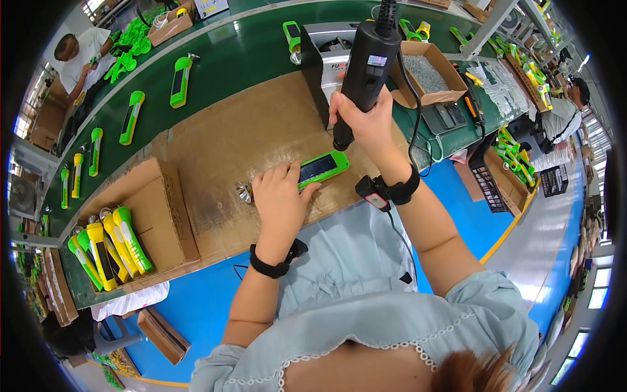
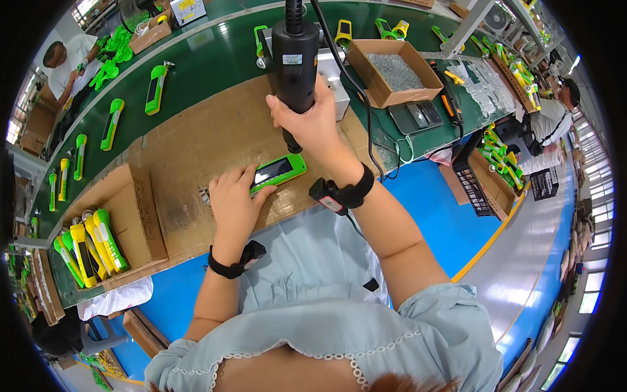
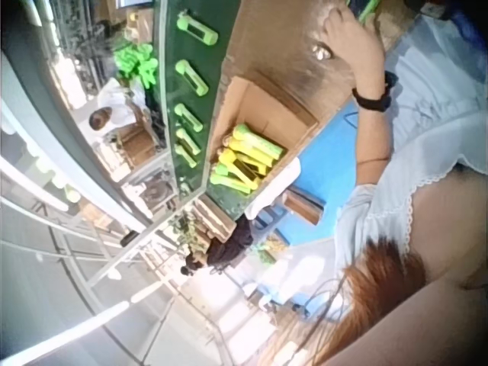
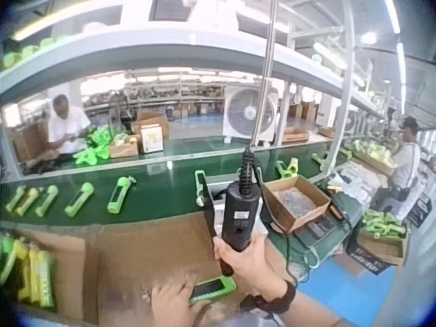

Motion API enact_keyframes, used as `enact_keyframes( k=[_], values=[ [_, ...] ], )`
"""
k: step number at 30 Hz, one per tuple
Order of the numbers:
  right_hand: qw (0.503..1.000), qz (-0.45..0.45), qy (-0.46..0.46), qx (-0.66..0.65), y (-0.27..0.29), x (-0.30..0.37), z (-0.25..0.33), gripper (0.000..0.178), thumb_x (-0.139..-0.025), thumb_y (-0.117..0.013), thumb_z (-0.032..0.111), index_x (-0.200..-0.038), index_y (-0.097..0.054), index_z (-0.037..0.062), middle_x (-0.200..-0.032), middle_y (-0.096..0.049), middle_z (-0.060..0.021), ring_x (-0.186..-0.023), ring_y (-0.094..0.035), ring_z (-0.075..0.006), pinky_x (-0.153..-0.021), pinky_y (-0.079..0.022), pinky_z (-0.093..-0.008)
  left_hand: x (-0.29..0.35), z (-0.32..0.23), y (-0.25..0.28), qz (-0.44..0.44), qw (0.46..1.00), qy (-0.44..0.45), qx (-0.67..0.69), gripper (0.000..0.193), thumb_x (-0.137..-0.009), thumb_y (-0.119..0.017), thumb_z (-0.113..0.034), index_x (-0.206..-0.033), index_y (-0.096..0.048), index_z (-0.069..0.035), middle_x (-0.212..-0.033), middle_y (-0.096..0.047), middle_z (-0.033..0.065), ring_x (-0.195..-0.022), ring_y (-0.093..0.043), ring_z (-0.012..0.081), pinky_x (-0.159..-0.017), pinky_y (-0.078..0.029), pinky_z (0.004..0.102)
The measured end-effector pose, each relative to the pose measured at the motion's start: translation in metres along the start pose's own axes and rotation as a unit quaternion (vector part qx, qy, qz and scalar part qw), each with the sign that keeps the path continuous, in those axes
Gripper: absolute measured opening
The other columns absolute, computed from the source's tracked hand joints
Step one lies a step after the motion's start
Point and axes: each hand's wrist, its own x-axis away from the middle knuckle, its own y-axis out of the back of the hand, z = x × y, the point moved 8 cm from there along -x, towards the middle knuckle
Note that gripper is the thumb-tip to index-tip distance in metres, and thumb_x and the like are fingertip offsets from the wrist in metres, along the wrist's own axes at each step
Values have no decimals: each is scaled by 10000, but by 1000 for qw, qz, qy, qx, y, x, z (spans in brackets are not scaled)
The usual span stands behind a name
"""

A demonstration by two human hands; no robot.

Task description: Assembling handheld flashlights using an electric screwdriver at a factory workbench.

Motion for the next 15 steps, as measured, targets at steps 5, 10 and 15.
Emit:
enact_keyframes(
  k=[5, 10, 15],
  values=[
    [996, -21, 82, 2, 13, 5, 28, 410, -815, -633, 29, -1158, -409, 2, -706, -586, -75, -568, -579, -137, -527, -482, -268, 1, -4, 0, 3, 1000, -9, -3, 469, -682, -750, -332, -1043, -649, -52, -925, -635, 74, -857, -574, 249, -795, -388, 380],
    [975, -85, 204, 20, 39, -21, 89, 417, -852, -600, 50, -1209, -403, -37, -688, -585, -114, -577, -587, -190, -566, -487, -305, 1, 0, 0, 32, 999, 12, 4, 496, -675, -766, -302, -1080, -631, -49, -967, -622, 86, -913, -562, 261, -823, -387, 384],
    [970, -111, 214, -14, 55, -55, 76, 304, -798, -699, 40, -963, -444, 30, -719, -586, -43, -556, -570, -104, -515, -462, -237, 8, 3, 28, -10, 999, 22, 22, 548, -636, -789, -211, -1111, -577, -39, -1016, -583, 110, -1028, -516, 290, -888, -370, 417]
  ],
)
